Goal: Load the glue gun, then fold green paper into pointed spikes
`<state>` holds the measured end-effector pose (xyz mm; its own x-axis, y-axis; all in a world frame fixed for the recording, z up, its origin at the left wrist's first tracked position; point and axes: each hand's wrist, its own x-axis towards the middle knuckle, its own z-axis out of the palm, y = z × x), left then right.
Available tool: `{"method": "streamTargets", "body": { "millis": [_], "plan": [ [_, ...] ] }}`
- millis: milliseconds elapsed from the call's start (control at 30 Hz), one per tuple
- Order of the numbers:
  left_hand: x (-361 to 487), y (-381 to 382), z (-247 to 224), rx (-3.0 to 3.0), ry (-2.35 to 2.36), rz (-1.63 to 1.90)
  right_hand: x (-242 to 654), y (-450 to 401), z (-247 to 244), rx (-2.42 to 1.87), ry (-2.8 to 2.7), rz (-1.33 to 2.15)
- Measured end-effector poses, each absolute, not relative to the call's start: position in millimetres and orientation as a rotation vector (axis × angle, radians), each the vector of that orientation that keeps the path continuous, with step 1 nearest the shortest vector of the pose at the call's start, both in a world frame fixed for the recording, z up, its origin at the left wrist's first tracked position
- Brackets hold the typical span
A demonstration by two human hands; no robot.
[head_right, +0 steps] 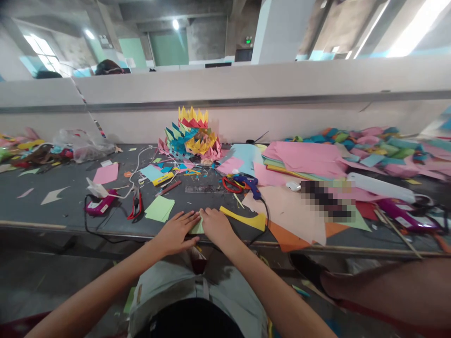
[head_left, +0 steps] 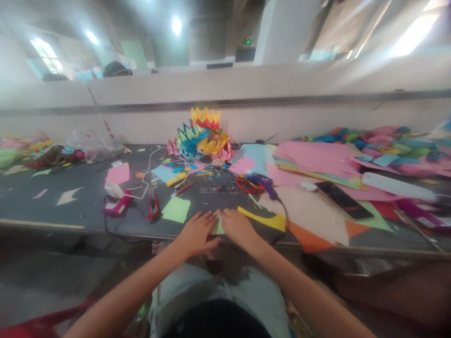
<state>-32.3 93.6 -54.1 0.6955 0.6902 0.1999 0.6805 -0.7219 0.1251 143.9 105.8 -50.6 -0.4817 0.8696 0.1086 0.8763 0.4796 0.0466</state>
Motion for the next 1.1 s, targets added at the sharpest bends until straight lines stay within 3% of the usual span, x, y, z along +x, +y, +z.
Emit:
{"method": "streamTargets", "body": {
  "millis": [333,500,700,933,1100],
  "plan": [
    [-62.4,71.3,-52.1,2.769,1.135,0.415,145.7,106.5,-46.9,-1.478,-2.672,-0.075],
    [-38.6,65.6,-57.1,2.739,1.348,0.508,158.6,90.8,-39.3,-1.358,-2.412,0.093],
    [-18.0,50.1,-53.3,2.594,1.590,0.556,167.5,71.9,-48.7,-1.062,-2.585,0.029],
    [-30.2,65.6,-49.3,2.530,1.343,0.715,165.8,67.6,-63.4,-0.999,-2.503,-0.024],
    [-38.7,92.3,-61.4,2.507,1.261,0.833,167.8,73.0,-63.9,-0.952,-2.469,0.123]
  ]
}}
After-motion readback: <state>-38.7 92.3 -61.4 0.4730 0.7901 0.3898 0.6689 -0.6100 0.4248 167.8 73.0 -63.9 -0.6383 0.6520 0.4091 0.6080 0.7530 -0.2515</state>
